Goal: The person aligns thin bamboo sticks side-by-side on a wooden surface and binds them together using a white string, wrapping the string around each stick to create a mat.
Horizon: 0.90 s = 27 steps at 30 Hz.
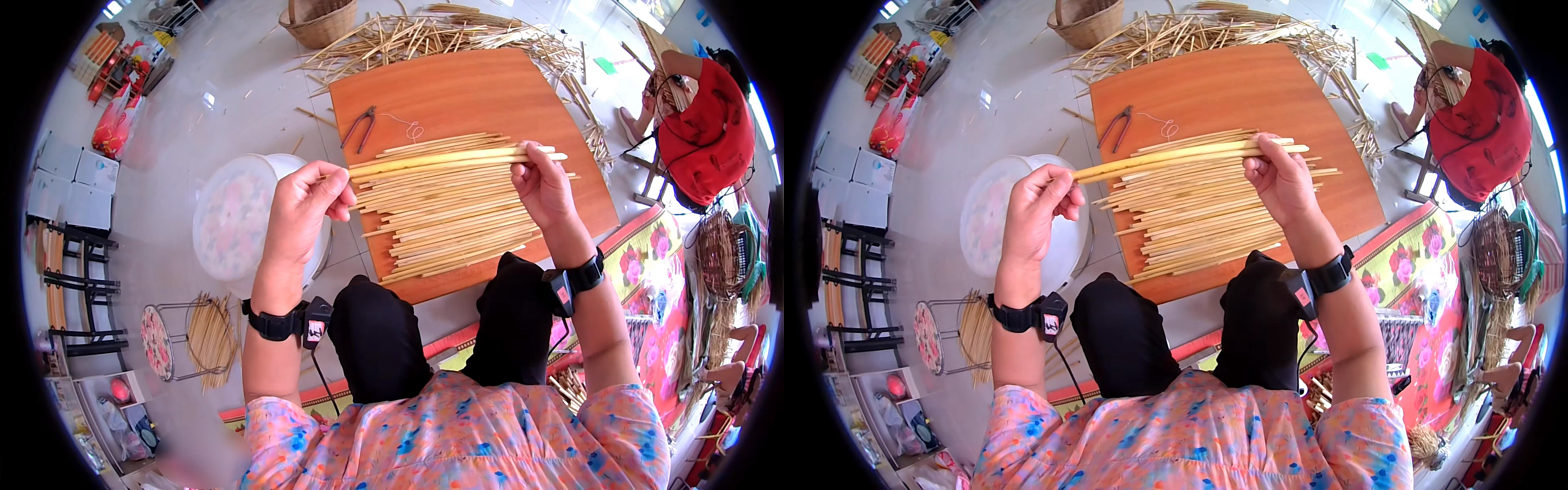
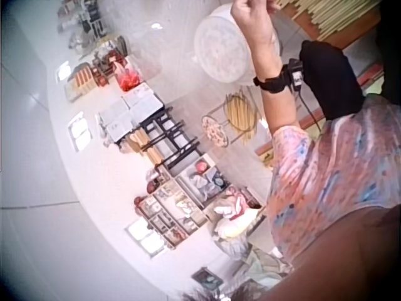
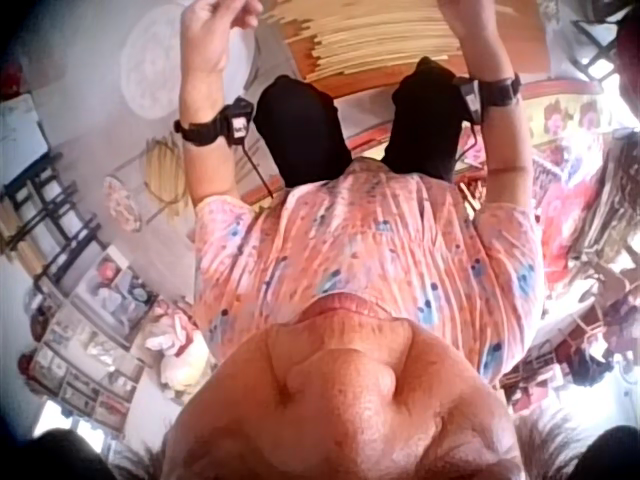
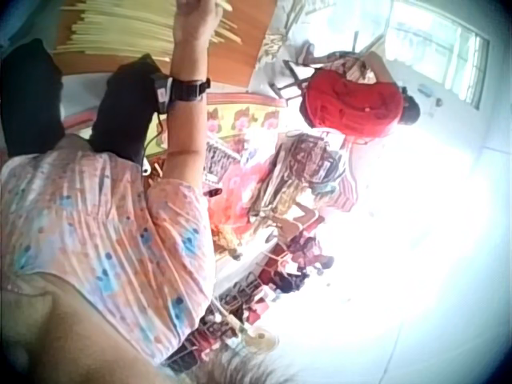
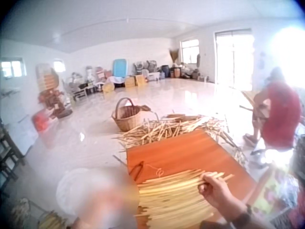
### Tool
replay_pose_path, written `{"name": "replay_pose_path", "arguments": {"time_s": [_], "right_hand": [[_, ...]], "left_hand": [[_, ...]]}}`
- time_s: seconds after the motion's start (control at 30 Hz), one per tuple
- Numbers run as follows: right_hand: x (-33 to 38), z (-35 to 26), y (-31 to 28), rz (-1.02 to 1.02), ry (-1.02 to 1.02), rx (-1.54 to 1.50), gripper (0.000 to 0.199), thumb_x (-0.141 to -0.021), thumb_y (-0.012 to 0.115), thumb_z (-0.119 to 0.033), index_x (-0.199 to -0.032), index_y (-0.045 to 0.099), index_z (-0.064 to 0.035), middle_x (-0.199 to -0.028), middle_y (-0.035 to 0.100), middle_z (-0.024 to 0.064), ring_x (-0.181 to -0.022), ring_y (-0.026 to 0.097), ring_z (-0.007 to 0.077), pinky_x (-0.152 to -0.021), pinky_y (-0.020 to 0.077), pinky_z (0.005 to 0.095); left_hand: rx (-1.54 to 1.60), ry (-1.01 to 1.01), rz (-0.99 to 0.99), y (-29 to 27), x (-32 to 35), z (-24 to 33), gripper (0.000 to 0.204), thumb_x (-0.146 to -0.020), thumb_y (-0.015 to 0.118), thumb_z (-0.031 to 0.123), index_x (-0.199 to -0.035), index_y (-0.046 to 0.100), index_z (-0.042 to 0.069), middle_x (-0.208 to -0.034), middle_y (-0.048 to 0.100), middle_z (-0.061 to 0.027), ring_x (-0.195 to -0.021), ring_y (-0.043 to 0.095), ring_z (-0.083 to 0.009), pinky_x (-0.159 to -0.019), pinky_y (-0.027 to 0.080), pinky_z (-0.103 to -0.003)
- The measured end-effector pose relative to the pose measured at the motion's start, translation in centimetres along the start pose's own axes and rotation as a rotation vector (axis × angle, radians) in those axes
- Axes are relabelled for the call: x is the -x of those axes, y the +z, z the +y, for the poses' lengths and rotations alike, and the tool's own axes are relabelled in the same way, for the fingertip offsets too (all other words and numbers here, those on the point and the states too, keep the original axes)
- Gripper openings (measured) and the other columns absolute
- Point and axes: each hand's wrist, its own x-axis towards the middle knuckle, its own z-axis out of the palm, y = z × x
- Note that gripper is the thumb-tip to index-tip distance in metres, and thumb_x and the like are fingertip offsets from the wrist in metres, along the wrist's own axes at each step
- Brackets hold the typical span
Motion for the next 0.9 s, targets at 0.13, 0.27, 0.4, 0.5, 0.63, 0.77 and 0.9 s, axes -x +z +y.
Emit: {"name": "replay_pose_path", "arguments": {"time_s": [0.13, 0.27, 0.4, 0.5, 0.63, 0.77, 0.9], "right_hand": [[0.1, -0.1, 0.0, -0.011, 0.005, 0.0, 0.02, -0.105, 0.055, -0.018, -0.11, 0.065, -0.0028, -0.09, 0.07, 0.0026, -0.078, 0.07, 0.0115, -0.072, 0.061, 0.0233], [0.2, -0.1, 0.3, -0.025, -0.004, -0.005, 0.019, -0.105, 0.055, -0.018, -0.11, 0.065, -0.0028, -0.09, 0.07, 0.0026, -0.078, 0.07, 0.0115, -0.073, 0.0608, 0.0232], [0.3, -0.4, 0.2, -0.023, -0.005, -0.008, 0.017, -0.104, 0.056, -0.017, -0.11, 0.064, -0.0034, -0.091, 0.069, 0.0033, -0.078, 0.07, 0.0118, -0.073, 0.0597, 0.0235], [0.3, -0.4, 0.5, 0.011, -0.011, 0.013, 0.012, -0.103, 0.058, -0.015, -0.108, 0.061, -0.0044, -0.09, 0.069, 0.0049, -0.077, 0.07, 0.0132, -0.071, 0.0582, 0.0252], [0.1, 0.1, 1.9, 0.061, -0.056, 0.175, 0.013, -0.101, 0.06, -0.014, -0.108, 0.06, -0.0032, -0.09, 0.067, 0.0058, -0.076, 0.069, 0.0148, -0.072, 0.0578, 0.0257], [0.6, -0.1, 4.2, 0.047, -0.103, 0.48, 0.016, -0.098, 0.064, -0.012, -0.107, 0.062, 0.0014, -0.093, 0.067, 0.0068, -0.077, 0.07, 0.0156, -0.074, 0.0592, 0.0281], [0.4, 0.4, 7.3, -0.1, -0.116, 0.618, 0.016, -0.097, 0.065, -0.01, -0.105, 0.063, 0.0037, -0.094, 0.068, 0.0083, -0.08, 0.072, 0.0157, -0.073, 0.0595, 0.027]], "left_hand": [[0.017, -0.034, 0.021, 0.3, 0.0, 0.4, 0.031, -0.101, 0.063, 0.03, -0.086, 0.065, 0.003, -0.074, 0.066, -0.0032, -0.062, 0.059, -0.0077, -0.058, 0.049, -0.022], [-0.002, -0.045, 0.032, 0.2, -0.1, 0.3, 0.034, -0.101, 0.063, 0.033, -0.085, 0.066, 0.004, -0.072, 0.065, -0.0033, -0.059, 0.059, -0.0081, -0.056, 0.049, -0.021], [0.005, -0.051, 0.032, 0.4, -0.2, 0.3, 0.033, -0.101, 0.062, 0.032, -0.085, 0.066, 0.004, -0.072, 0.065, -0.0031, -0.059, 0.059, -0.0079, -0.058, 0.049, -0.022], [-0.042, -0.044, 0.072, 0.4, -0.1, 0.2, 0.028, -0.101, 0.063, 0.029, -0.091, 0.067, 0.003, -0.078, 0.066, -0.0046, -0.065, 0.061, -0.009, -0.061, 0.049, -0.023], [-0.693, 0.308, 0.349, 0.3, -0.3, 0.3, 0.017, -0.095, 0.068, 0.017, -0.103, 0.07, 0.002, -0.094, 0.066, -0.0058, -0.078, 0.061, -0.0131, -0.068, 0.049, -0.027], [-0.812, 0.414, 0.084, 3.4, -0.6, 3.3, 0.016, -0.087, 0.073, 0.015, -0.1, 0.072, 0.005, -0.096, 0.062, -0.0107, -0.082, 0.065, -0.0286, -0.073, 0.051, -0.036], [-0.806, 0.494, -0.109, 6.3, -1.8, 3.7, 0.023, -0.086, 0.074, 0.012, -0.106, 0.069, 0.002, -0.099, 0.064, -0.0113, -0.081, 0.066, -0.0269, -0.073, 0.052, -0.036]]}}
